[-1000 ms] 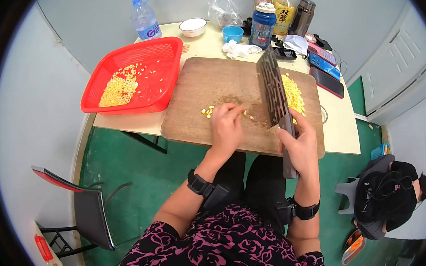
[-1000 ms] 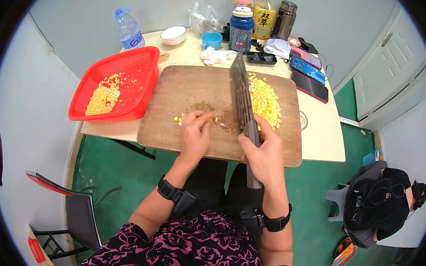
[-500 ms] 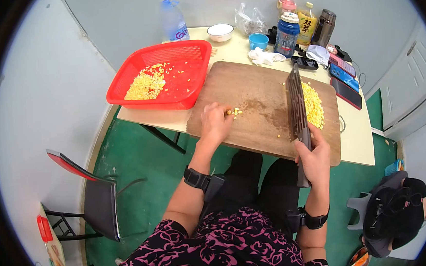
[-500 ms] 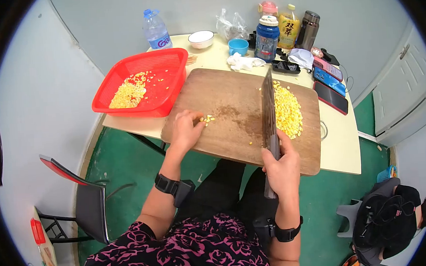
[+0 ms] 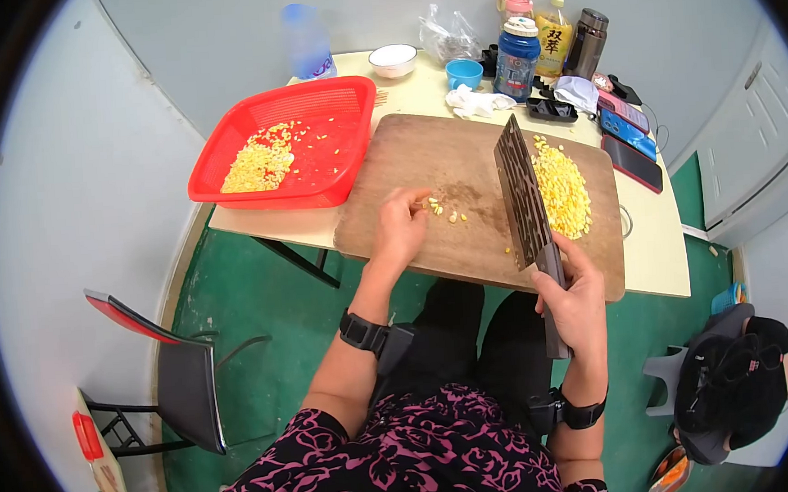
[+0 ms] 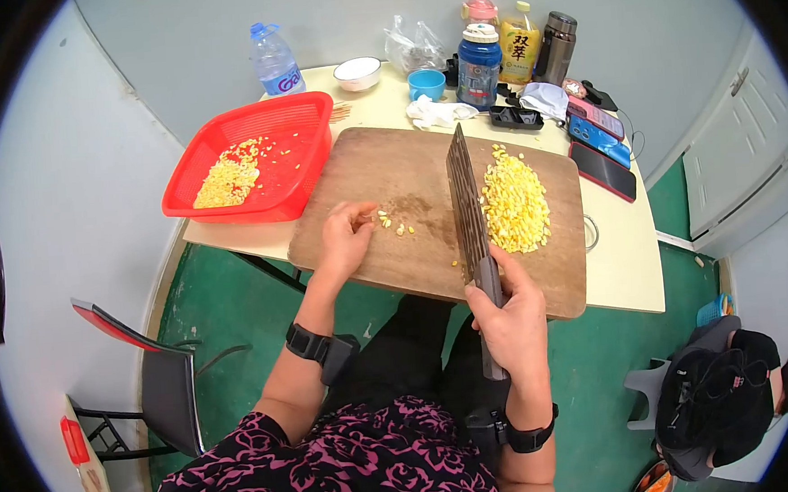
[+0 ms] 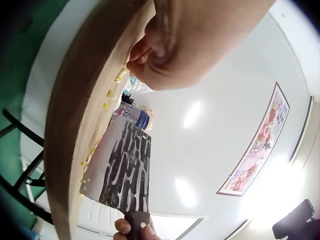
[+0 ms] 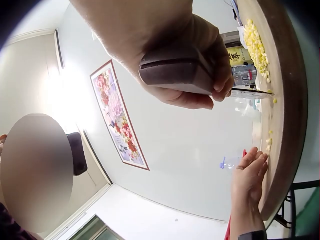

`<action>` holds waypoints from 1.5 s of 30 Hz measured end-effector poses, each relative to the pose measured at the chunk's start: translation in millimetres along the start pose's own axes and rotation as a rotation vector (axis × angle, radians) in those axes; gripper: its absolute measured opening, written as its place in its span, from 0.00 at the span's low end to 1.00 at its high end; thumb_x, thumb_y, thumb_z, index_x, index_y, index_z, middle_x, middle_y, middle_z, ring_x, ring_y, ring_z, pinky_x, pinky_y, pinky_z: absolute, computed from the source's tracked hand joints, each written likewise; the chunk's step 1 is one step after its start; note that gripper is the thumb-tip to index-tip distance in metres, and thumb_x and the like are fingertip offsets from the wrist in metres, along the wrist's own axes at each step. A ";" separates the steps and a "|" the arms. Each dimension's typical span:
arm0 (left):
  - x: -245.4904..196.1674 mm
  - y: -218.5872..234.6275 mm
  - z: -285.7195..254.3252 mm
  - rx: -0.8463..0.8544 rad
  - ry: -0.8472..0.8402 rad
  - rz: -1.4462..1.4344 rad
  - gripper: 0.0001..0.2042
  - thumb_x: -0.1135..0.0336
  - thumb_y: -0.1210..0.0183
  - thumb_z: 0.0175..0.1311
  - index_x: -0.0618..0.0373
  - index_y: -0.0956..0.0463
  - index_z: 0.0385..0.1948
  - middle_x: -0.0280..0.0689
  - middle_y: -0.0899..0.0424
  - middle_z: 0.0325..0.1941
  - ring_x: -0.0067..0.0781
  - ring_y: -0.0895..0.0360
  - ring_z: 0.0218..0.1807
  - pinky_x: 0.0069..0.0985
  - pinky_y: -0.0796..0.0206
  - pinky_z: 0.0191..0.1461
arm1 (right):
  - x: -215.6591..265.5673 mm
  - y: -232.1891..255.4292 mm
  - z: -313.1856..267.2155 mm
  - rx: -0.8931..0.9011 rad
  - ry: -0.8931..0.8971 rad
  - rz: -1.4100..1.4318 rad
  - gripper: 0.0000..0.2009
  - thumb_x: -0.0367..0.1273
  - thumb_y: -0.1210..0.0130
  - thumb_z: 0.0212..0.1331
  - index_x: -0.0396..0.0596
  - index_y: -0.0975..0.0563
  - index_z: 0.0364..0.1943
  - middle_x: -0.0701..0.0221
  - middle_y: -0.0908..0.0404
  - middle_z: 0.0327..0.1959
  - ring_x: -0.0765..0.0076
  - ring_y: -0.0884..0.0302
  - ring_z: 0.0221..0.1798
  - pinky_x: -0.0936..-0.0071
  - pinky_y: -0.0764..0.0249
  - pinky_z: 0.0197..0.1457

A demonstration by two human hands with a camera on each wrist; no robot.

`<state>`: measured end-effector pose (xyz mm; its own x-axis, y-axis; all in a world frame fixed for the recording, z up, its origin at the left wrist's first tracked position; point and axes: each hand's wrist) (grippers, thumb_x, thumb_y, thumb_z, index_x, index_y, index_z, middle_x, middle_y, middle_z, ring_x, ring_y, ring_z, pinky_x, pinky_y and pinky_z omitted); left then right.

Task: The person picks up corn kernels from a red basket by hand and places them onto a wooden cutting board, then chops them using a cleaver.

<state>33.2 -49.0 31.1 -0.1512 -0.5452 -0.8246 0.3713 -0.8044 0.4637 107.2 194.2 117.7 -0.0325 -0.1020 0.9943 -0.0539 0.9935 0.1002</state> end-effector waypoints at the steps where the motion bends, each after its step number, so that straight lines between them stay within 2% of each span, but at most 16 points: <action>1: -7.3 3.3 -1.0 0.001 0.020 0.018 0.11 0.78 0.43 0.52 0.61 0.20 0.38 0.44 0.20 0.35 0.41 0.22 0.39 0.32 0.29 0.43 | 0.8 -0.2 0.1 -0.002 0.000 -0.001 0.24 0.23 0.44 0.53 0.38 0.30 0.58 0.70 0.24 0.29 0.82 0.31 0.20 0.82 0.32 0.22; 4: -20.9 0.0 -5.3 0.063 -0.151 0.279 0.08 0.74 0.38 0.51 0.59 0.18 0.35 0.40 0.22 0.32 0.39 0.23 0.38 0.31 0.31 0.42 | 2.0 -2.7 0.9 -0.006 0.015 0.008 0.24 0.23 0.44 0.52 0.38 0.30 0.57 0.71 0.24 0.28 0.83 0.31 0.20 0.82 0.33 0.22; 7: -24.6 -11.0 -7.3 0.054 -0.221 0.321 0.06 0.72 0.36 0.49 0.58 0.17 0.30 0.41 0.22 0.32 0.44 0.26 0.40 0.36 0.34 0.46 | 5.9 -3.4 0.1 0.017 0.004 -0.009 0.24 0.23 0.44 0.52 0.38 0.30 0.57 0.72 0.24 0.26 0.83 0.31 0.20 0.82 0.33 0.22; 16: -30.3 -22.1 -6.9 -0.075 -0.216 0.398 0.03 0.72 0.37 0.47 0.58 0.20 0.24 0.41 0.21 0.29 0.45 0.26 0.39 0.36 0.35 0.47 | 2.0 0.4 -2.9 0.012 -0.024 -0.045 0.25 0.23 0.43 0.51 0.38 0.30 0.57 0.71 0.24 0.25 0.82 0.30 0.21 0.81 0.33 0.24; 19: -45.9 -29.1 -6.8 -0.047 -0.244 0.291 0.03 0.72 0.37 0.47 0.58 0.20 0.24 0.41 0.19 0.28 0.45 0.25 0.37 0.37 0.34 0.45 | 1.9 -0.1 -2.7 0.000 -0.006 -0.050 0.25 0.23 0.42 0.50 0.38 0.29 0.57 0.71 0.23 0.25 0.82 0.30 0.21 0.80 0.33 0.24; 22: -48.2 -54.8 -10.9 0.024 -0.299 0.224 0.03 0.72 0.37 0.47 0.57 0.19 0.24 0.40 0.18 0.27 0.45 0.24 0.35 0.38 0.34 0.43 | 1.8 -1.8 -1.2 0.001 0.004 -0.026 0.25 0.23 0.42 0.50 0.39 0.29 0.56 0.71 0.24 0.25 0.83 0.31 0.21 0.81 0.33 0.24; 26: -54.9 -65.3 -17.7 -0.020 -0.259 0.424 0.03 0.69 0.37 0.48 0.54 0.18 0.24 0.35 0.21 0.29 0.41 0.27 0.39 0.37 0.40 0.45 | -0.3 -0.5 -0.8 0.008 -0.001 -0.058 0.24 0.24 0.41 0.49 0.40 0.28 0.55 0.73 0.25 0.25 0.83 0.32 0.24 0.81 0.32 0.28; 31: -50.4 -62.0 -22.2 -0.061 -0.239 0.407 0.03 0.67 0.36 0.48 0.53 0.17 0.22 0.33 0.23 0.30 0.38 0.29 0.41 0.36 0.44 0.46 | -2.1 -2.4 -0.9 0.003 0.013 -0.064 0.24 0.25 0.40 0.49 0.40 0.27 0.54 0.73 0.25 0.28 0.81 0.32 0.29 0.80 0.31 0.34; 41: -45.8 -59.2 -27.6 -0.140 -0.327 0.309 0.03 0.69 0.35 0.45 0.54 0.17 0.23 0.32 0.24 0.29 0.37 0.29 0.39 0.34 0.44 0.45 | 2.2 -8.1 -3.3 0.042 0.044 -0.160 0.25 0.26 0.40 0.48 0.41 0.28 0.55 0.66 0.24 0.29 0.75 0.28 0.30 0.75 0.29 0.37; 45: -48.2 -56.8 -27.9 -0.084 -0.341 0.297 0.04 0.70 0.35 0.45 0.54 0.17 0.24 0.33 0.24 0.29 0.37 0.29 0.39 0.34 0.44 0.45 | 3.8 -9.4 -3.7 0.042 0.041 -0.201 0.25 0.27 0.40 0.48 0.41 0.27 0.55 0.62 0.23 0.28 0.71 0.26 0.30 0.73 0.28 0.38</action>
<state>45.0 29.6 35.5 -0.3146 -0.8069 -0.5000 0.5145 -0.5876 0.6245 111.3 184.7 120.6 0.0237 -0.2954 0.9551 -0.0964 0.9502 0.2963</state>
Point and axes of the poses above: each hand's wrist, its own z-axis towards the middle knuckle, its own y-axis out of the back of the hand, x = y × z
